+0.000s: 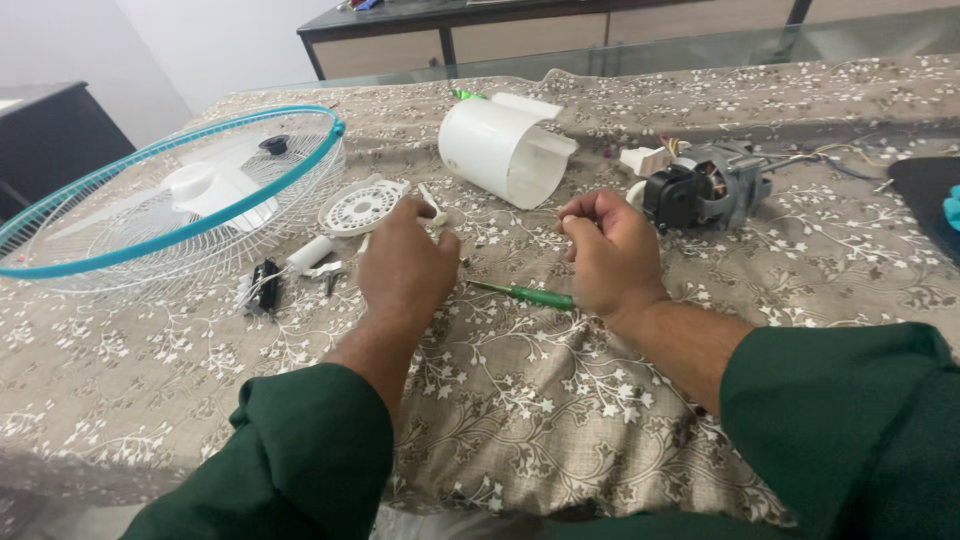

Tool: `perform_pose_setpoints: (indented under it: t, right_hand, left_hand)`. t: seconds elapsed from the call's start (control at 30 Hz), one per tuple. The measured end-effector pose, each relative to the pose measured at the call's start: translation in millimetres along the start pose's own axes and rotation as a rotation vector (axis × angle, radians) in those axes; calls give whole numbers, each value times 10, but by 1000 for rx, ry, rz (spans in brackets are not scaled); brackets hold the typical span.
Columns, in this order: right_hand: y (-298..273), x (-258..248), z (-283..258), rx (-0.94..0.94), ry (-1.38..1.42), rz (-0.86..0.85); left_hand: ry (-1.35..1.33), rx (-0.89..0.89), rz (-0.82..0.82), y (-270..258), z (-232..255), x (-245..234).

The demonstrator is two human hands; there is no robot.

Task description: The person disassembles an electric fan on a table, removing the motor housing, fan blades, and internal components using a screwdriver. They separate the motor, wires, and plastic parts, laying them out on the table.

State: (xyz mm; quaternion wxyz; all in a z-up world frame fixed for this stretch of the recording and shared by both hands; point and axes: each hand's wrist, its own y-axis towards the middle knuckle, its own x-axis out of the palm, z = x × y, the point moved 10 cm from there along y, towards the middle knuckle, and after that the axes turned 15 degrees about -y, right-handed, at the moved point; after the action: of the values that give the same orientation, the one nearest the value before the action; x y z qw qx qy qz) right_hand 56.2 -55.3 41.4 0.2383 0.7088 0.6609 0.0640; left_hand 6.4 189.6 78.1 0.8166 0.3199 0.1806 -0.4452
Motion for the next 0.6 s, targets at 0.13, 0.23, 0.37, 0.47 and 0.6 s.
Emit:
perform_pose_setpoints:
  t: [0.13,0.23,0.37,0.47,0.6]
  right_hand:
    - [34,-244,-3,48,-125,-44]
    - [14,-581,-92,-30,-175,-24]
    - [-92,-1248,-114,-101,-427,56]
    - [-197,-1766,-48,-69,-588,151]
    - [-370,-2454,92,26,-776,281]
  left_hand:
    - [-107,112,-107,-123,473,374]
    - [-186,245,-164,-292,876,656]
    - [-295,348,-286,-514,1340,1086]
    - [-327,490,-406,-746,1737,1399]
    - [-271,595,-566,-1081,2114,1783]
